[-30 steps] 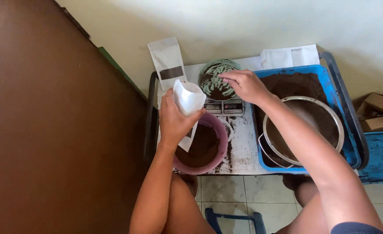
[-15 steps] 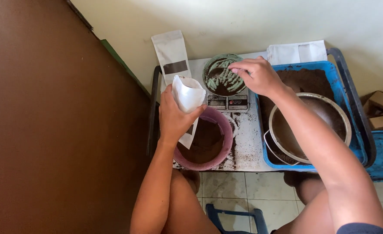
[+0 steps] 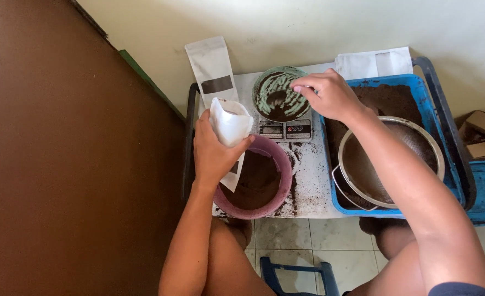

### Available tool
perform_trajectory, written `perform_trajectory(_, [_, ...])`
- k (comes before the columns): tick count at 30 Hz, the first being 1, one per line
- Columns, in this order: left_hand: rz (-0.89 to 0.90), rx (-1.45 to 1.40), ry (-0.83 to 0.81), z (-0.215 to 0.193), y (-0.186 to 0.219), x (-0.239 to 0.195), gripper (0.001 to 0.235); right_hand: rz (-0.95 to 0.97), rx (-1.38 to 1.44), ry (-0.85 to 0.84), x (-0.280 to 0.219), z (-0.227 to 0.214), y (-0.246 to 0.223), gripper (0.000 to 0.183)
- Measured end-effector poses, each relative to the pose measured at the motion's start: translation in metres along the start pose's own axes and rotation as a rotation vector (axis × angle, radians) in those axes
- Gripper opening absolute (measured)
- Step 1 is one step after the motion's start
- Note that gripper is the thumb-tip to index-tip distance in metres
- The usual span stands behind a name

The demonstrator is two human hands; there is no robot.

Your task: Filling a white bag with coffee grounds using a spoon and then pouring from a bowl while using a scale for measurement.

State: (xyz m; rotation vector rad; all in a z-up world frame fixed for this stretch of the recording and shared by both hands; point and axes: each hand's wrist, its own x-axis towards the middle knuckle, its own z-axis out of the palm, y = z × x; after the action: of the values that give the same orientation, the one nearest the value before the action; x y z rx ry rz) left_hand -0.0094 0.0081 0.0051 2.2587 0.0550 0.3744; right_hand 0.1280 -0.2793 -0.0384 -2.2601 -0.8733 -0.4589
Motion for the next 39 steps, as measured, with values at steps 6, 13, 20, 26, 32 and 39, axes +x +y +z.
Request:
perform_trajectory(6, [0.004, -0.009, -0.001, 0.000, 0.006, 0.000, 0.107, -0.060, -0.080, 0.068, -0.001, -0.010, -0.005, 0.014])
perform_trajectory(13, [0.033, -0.017, -0.010, 0.002, 0.008, -0.001, 0.107, -0.012, -0.070, 0.020, -0.005, -0.010, -0.013, 0.014])
perform_trajectory(20, [0.049, 0.039, 0.016, 0.008, -0.001, -0.002, 0.107, -0.017, -0.315, 0.086, -0.006, -0.022, -0.002, 0.016])
perform_trajectory(26, [0.054, 0.031, 0.029, 0.003, -0.003, -0.001, 0.107, 0.065, -0.378, 0.087, -0.007, -0.005, 0.012, 0.018])
perform_trajectory(32, [0.044, 0.041, 0.035, 0.000, -0.008, 0.000, 0.107, 0.132, -0.384, 0.128, 0.001, 0.006, 0.001, 0.024])
perform_trajectory(39, [-0.013, 0.044, 0.019, -0.010, -0.007, 0.001, 0.106, 0.187, -0.296, 0.104, 0.014, 0.026, -0.016, 0.028])
